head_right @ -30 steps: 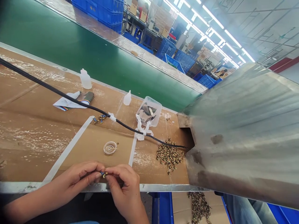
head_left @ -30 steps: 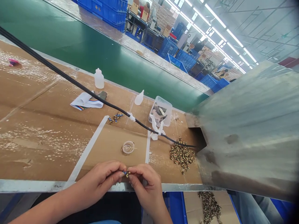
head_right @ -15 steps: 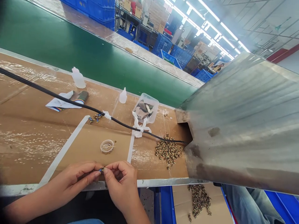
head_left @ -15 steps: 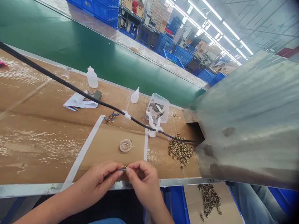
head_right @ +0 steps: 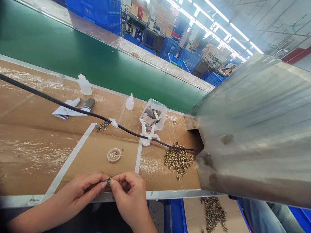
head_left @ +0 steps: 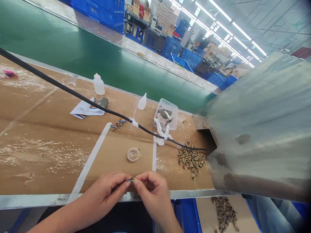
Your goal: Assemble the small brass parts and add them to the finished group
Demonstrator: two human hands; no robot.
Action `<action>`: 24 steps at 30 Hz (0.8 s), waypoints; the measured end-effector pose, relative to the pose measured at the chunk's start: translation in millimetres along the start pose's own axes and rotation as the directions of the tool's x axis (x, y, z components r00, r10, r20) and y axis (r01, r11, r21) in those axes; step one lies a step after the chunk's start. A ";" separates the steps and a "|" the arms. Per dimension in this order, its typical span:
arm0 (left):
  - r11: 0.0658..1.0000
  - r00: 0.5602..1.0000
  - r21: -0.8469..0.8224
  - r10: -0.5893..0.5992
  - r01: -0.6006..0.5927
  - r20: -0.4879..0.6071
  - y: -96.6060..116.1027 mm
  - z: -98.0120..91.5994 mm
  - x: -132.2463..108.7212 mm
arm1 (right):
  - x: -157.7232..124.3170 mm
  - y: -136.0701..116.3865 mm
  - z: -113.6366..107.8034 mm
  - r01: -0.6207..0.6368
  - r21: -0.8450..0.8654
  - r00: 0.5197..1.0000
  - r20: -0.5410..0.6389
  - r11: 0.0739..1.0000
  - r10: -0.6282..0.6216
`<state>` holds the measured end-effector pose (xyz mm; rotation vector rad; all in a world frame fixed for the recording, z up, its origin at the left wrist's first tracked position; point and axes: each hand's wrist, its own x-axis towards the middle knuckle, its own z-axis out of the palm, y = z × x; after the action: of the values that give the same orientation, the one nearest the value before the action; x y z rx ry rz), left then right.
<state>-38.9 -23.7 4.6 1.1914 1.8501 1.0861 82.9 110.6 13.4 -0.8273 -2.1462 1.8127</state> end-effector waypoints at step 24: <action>0.827 0.896 0.518 0.044 0.216 -0.443 -35.5 -119.6 82.5 | 10.6 46.6 -14.0 0.149 0.169 0.963 -0.248 0.974 -0.104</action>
<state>-184.0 10.7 15.5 1.2142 2.6855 0.8209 94.2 132.1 -30.2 -0.7982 -1.8074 1.7207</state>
